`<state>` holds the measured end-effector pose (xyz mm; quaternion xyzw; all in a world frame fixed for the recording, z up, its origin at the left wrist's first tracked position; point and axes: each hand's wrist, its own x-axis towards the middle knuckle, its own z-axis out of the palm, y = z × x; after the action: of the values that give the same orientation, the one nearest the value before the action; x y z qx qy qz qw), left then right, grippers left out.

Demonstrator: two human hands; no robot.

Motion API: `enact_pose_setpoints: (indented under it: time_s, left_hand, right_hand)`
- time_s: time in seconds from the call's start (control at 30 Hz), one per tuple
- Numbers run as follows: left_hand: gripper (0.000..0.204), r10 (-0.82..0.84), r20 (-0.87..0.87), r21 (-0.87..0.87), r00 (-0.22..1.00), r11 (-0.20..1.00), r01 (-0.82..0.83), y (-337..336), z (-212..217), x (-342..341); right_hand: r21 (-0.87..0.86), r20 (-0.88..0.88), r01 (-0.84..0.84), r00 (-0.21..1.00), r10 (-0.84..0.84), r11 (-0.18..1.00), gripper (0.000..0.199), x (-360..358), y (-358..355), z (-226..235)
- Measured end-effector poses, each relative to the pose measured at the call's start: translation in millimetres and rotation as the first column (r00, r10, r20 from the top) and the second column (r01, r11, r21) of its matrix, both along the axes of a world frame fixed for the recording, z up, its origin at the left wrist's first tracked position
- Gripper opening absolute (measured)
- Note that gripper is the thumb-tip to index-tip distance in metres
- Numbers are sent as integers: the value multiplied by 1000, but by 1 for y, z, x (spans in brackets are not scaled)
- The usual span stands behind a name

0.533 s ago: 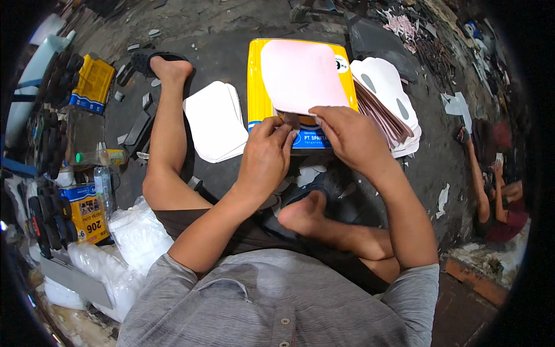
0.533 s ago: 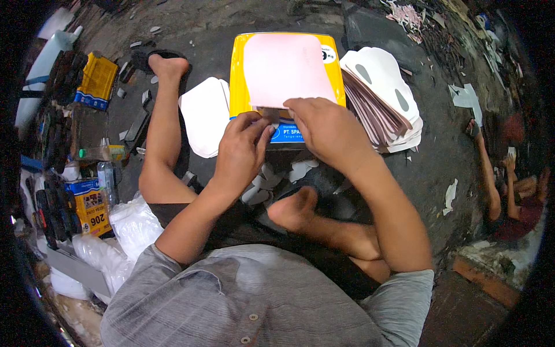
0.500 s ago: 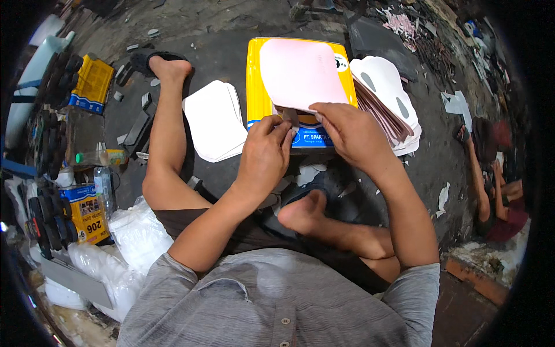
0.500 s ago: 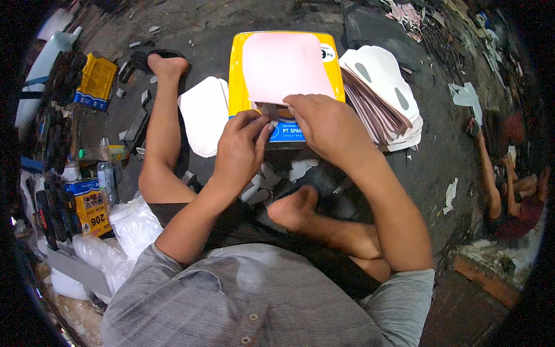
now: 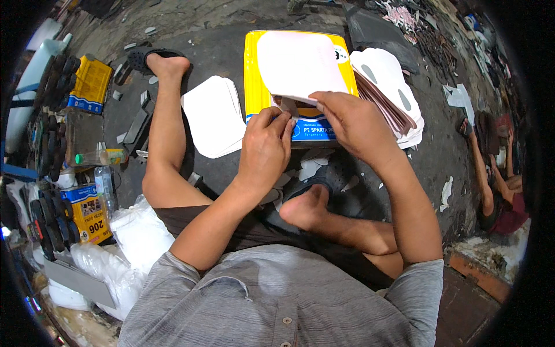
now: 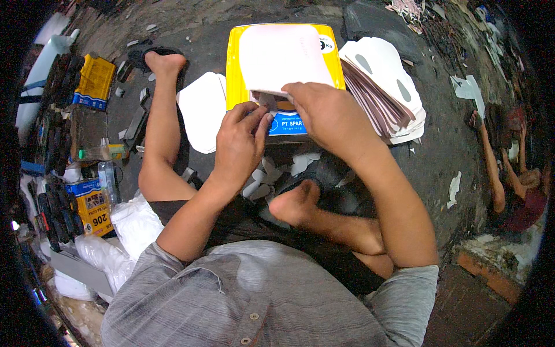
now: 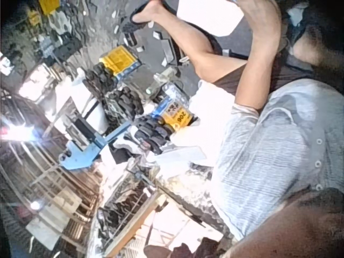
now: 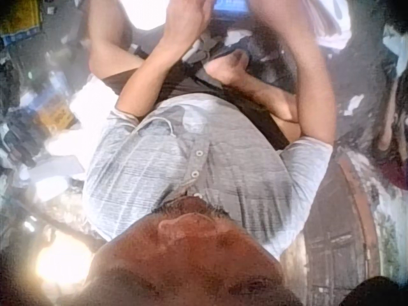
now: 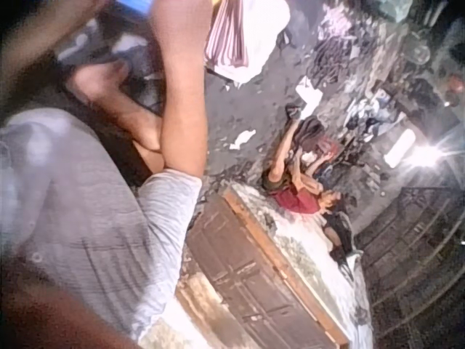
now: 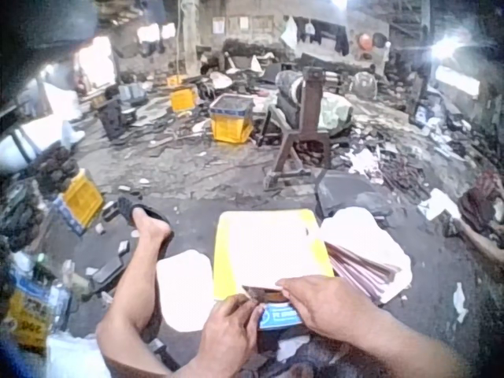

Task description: The person sits on the floor and repeatedly peels pink backing sheets off white adhesive stickers. The stickers are stacked on a yellow box, and the person handles them one by one, placing the peeled stickers and discarded backings on the floor.

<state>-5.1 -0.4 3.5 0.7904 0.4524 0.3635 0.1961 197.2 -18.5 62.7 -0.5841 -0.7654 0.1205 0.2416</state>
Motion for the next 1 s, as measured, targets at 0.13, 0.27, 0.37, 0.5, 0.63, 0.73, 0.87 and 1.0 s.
enact_pose_setpoints:
  time_s: [0.13, 0.27, 0.37, 0.5, 0.63, 0.73, 0.87, 1.0]
  left_hand:
    - [19, 8, -12, -1, 1000, 1000, -8, -1, 0, 0]
    - [15, -5, -15, 19, 1000, 1000, 5, -2, -1, -1]
    - [12, -20, -4, 27, 1000, 999, 20, -2, -1, -1]
    - [12, -12, -2, 19, 1000, 1000, 12, -2, -1, -1]
    - [12, -11, 15, 13, 1000, 1000, 11, -3, -1, -1]
    - [12, -7, 16, 29, 1000, 1000, 6, -3, -2, 0]
    - [13, 1, 31, 49, 1000, 999, -2, -2, -4, 0]
    - [16, 15, 47, 50, 999, 999, -17, -2, -4, 2]
  right_hand:
    - [-29, 13, 29, 999, -29, 999, 26, 1, 0, 5]
    - [-30, 23, -24, 999, 25, 999, 26, -4, -5, -8]
    - [-51, 15, -41, 999, 42, 998, 27, -5, -7, -16]
    - [-12, 12, -56, 998, 56, 998, 25, -5, -7, -18]
    - [-2, 14, -50, 999, 50, 999, 25, -6, -8, -18]
    - [-23, 19, -41, 999, 41, 999, 24, -8, -8, -18]
    - [19, 0, -31, 1000, 31, 999, 23, -9, -6, -13]
    - [47, -27, 46, 999, -45, 998, 23, -4, -1, -2]
